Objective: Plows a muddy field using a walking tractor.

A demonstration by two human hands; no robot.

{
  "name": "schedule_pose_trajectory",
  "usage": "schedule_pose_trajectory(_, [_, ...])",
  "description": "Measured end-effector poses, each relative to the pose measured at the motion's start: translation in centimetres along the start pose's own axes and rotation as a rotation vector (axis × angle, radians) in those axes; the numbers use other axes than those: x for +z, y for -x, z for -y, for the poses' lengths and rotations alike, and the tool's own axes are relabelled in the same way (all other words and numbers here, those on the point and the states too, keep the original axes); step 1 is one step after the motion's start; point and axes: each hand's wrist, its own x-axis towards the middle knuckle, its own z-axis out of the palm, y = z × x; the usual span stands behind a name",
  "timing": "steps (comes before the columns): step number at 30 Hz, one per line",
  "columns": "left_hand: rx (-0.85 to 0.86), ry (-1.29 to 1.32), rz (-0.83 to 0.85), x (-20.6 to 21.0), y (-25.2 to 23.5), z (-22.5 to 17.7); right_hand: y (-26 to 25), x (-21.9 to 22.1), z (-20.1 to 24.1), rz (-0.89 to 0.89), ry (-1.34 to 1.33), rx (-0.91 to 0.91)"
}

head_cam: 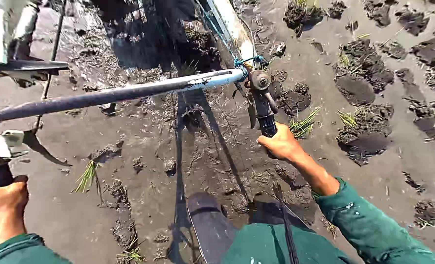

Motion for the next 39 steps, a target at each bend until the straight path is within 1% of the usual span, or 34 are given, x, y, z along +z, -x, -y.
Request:
schedule_pose_trajectory(1, [-0.100,-0.046,0.029,-0.6,-1.2,-2.9,-1.5,0.3,1.6,0.003,0.004,0.001])
schedule_pose_trajectory(2, [-0.115,-0.087,0.051,-0.8,-4.0,-3.7,-3.0,0.7,3.6,0.000,-0.001,-0.003])
schedule_pose_trajectory(3, [-0.072,-0.092,0.050,-0.5,-7.9,-2.7,-4.6,1.0,5.8,-0.011,0.000,-0.016])
schedule_pose_trajectory(5, [0.010,-0.076,0.052,0.7,-17.5,0.7,-7.6,1.7,10.6,-0.032,0.001,-0.024])
schedule_pose_trajectory(7, [0.036,0.006,0.142,1.6,-26.3,2.8,-10.7,2.7,14.7,-0.059,-0.018,-0.021])
schedule_pose_trajectory(9, [0.096,0.214,0.306,2.5,-35.1,3.6,-14.2,3.6,18.6,-0.128,-0.010,-0.030])
schedule_pose_trajectory(11, [0.140,0.454,0.592,2.5,-41.8,0.3,-17.8,3.9,21.9,-0.227,0.046,-0.039])
schedule_pose_trajectory(13, [0.197,0.613,0.789,3.1,-46.8,-3.9,-21.7,4.8,24.2,-0.314,0.055,-0.036])
schedule_pose_trajectory(15, [0.239,0.745,0.909,5.0,-52.4,-6.3,-26.3,5.2,27.8,-0.367,0.033,-0.048])
schedule_pose_trajectory(17, [0.248,0.780,1.007,7.7,-59.0,-5.7,-29.7,5.5,30.4,-0.356,0.050,-0.011])
schedule_pose_trajectory(18, [0.226,0.784,1.002,8.1,-61.1,-6.7,-31.6,5.5,32.2,-0.352,0.075,0.001])
schedule_pose_trajectory(20, [0.154,0.675,0.827,7.5,-63.0,-11.7,-35.2,5.3,36.1,-0.380,0.158,-0.003])
schedule_pose_trajectory(22, [0.128,0.521,0.612,6.1,-63.2,-17.7,-38.3,5.0,39.5,-0.488,0.240,-0.058])
schedule_pose_trajectory(23, [0.129,0.463,0.547,5.5,-63.3,-20.7,-40.1,4.4,40.6,-0.564,0.269,-0.103])
schedule_pose_trajectory(24, [0.131,0.439,0.522,5.4,-63.2,-23.5,-42.0,3.4,41.3,-0.645,0.294,-0.150])
schedule_pose_trajectory(25, [0.129,0.443,0.520,5.6,-62.7,-26.4,-44.1,1.8,41.4,-0.724,0.324,-0.198])
schedule_pose_trajectory(27, [0.142,0.511,0.537,6.7,-60.4,-32.5,-48.8,-3.4,41.2,-0.837,0.409,-0.264])
schedule_pose_trajectory(28, [0.166,0.559,0.598,7.3,-59.0,-35.7,-51.5,-6.7,41.1,-0.869,0.447,-0.267])
schedule_pose_trajectory(29, [0.190,0.614,0.702,8.1,-57.4,-38.9,-54.1,-10.3,40.9,-0.880,0.470,-0.248])
schedule_pose_trajectory(31, [0.216,0.714,0.901,10.3,-54.1,-45.4,-59.7,-17.6,40.1,-0.853,0.478,-0.184])
schedule_pose_trajectory(32, [0.211,0.734,0.936,11.9,-52.7,-48.5,-62.7,-21.1,39.3,-0.831,0.467,-0.174])
schedule_pose_trajectory(33, [0.186,0.744,0.936,13.6,-51.6,-51.2,-65.9,-24.3,38.5,-0.789,0.447,-0.156])
schedule_pose_trajectory(34, [0.144,0.750,0.891,15.4,-51.2,-53.3,-69.6,-27.2,37.9,-0.731,0.449,-0.136])
schedule_pose_trajectory(35, [0.111,0.757,0.839,16.8,-51.8,-54.9,-73.3,-29.2,37.9,-0.676,0.461,-0.117])
schedule_pose_trajectory(36, [0.085,0.760,0.790,17.6,-53.2,-56.2,-76.3,-29.8,38.9,-0.646,0.461,-0.121])
schedule_pose_trajectory(37, [0.076,0.748,0.746,17.8,-55.0,-57.4,-78.2,-28.8,40.5,-0.640,0.444,-0.123])
schedule_pose_trajectory(39, [0.086,0.708,0.710,18.2,-59.0,-59.9,-79.8,-26.3,44.9,-0.623,0.445,-0.024])
